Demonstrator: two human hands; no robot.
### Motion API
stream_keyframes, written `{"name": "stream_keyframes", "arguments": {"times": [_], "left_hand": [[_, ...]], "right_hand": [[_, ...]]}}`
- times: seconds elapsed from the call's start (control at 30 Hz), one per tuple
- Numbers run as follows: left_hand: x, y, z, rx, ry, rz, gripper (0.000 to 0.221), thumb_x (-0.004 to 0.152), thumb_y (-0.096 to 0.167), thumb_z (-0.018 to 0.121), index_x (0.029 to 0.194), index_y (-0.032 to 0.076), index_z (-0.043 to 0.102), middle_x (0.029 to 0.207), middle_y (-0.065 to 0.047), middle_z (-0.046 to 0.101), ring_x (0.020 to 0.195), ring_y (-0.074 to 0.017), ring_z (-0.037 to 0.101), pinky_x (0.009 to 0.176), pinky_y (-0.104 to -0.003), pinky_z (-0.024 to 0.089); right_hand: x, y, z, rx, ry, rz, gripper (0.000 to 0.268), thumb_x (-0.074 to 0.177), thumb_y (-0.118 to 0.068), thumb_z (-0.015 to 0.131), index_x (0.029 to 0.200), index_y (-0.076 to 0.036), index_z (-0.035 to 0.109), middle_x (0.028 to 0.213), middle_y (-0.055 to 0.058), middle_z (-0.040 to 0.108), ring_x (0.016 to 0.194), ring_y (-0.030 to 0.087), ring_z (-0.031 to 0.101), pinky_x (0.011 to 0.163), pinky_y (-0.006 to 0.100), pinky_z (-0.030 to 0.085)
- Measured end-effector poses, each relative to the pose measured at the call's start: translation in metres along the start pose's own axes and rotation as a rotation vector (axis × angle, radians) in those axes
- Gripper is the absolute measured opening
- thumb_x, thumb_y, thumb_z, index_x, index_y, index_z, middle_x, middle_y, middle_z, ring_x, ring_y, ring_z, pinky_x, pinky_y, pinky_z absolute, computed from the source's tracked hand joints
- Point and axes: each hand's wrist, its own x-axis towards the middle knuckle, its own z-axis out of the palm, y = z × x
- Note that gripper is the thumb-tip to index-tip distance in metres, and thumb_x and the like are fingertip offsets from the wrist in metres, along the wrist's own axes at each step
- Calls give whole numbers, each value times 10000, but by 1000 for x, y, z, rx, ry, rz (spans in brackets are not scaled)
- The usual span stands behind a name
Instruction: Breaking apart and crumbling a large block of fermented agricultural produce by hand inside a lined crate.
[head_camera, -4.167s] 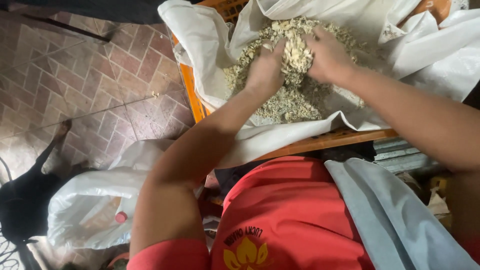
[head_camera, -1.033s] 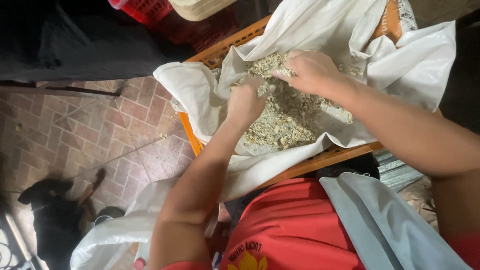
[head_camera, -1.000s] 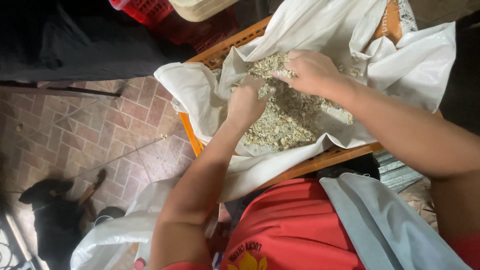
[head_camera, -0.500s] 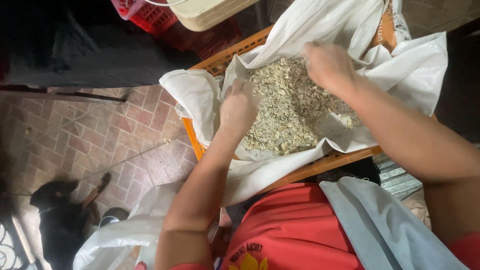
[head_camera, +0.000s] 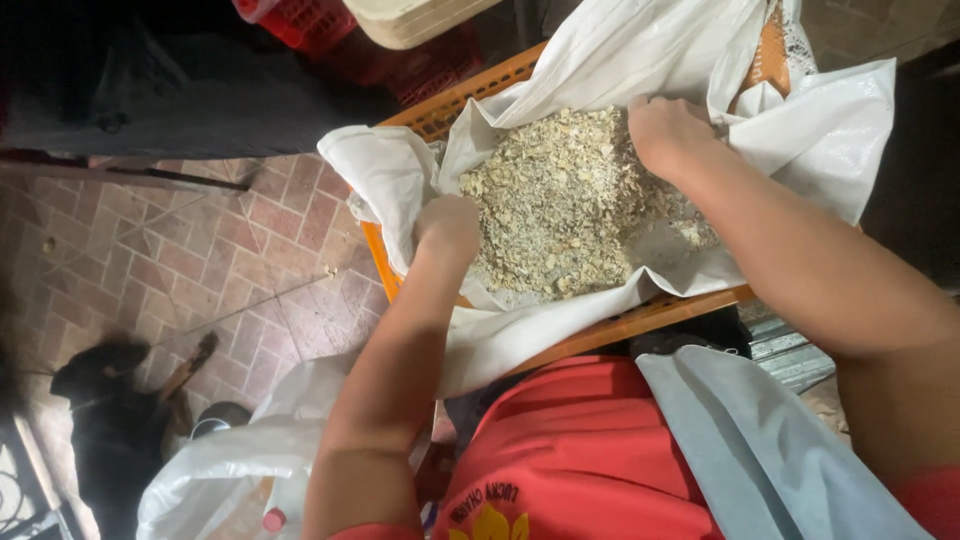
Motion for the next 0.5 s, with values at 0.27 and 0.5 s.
{"name": "stream_keyframes", "arguments": {"times": [0.27,0.5], "left_hand": [[50,-1,42,55,49,-67,183,950,91,631,1095,63,739,1140,-103,729,1023,-297,705,789,-339,599],[79,-3,66,-103,108,-13,237,972,83,566,1118,-17,723,1094,-187,721,1089,-370,704,796,-590,589]], "right_hand": [[7,2,9,-89,-47,-26,361,908,145,277,1232,72,419,1025,242,552,800,316,554,695,477,484],[17,7,25,-20,-20,-109,533,885,26,472,1410,46,382,1327,303,526,1127,449,590,813,593,551]]}}
